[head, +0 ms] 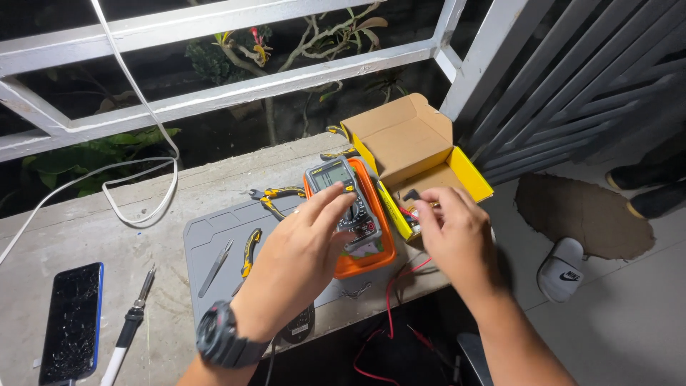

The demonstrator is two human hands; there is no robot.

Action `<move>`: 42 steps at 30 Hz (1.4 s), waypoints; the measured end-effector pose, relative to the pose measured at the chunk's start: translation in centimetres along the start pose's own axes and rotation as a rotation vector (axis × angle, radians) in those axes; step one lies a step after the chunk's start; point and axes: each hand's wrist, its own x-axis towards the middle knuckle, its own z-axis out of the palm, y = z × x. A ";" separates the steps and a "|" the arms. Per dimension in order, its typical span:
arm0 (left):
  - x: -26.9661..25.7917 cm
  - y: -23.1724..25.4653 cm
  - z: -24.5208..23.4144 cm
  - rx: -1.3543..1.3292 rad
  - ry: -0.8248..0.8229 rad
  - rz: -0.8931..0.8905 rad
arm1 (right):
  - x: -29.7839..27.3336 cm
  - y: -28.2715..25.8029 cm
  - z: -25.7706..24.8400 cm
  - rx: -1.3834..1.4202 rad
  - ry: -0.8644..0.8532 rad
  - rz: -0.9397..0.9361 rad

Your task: The person uses a multimeter to test a green circuit board, touching the probes to various points on the board. They then connect a black cable to a power adapter and plug it into a wall socket. Finally, they adjust the multimeter dial to take a reading.

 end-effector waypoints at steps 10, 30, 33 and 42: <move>-10.8 1.4 -5.7 -0.124 0.266 -0.291 | 0.0 -3.8 -3.1 -0.027 -0.092 -0.050; -29.8 5.7 -8.8 0.008 0.312 -0.925 | -18.0 -24.3 13.1 0.267 -0.963 -1.047; -31.2 5.6 -7.9 0.007 0.137 -0.965 | -19.1 -23.6 14.8 0.169 -0.969 -1.131; -34.1 6.0 -4.8 -0.280 -0.207 -1.017 | -8.6 -23.1 6.8 0.597 -0.825 -0.682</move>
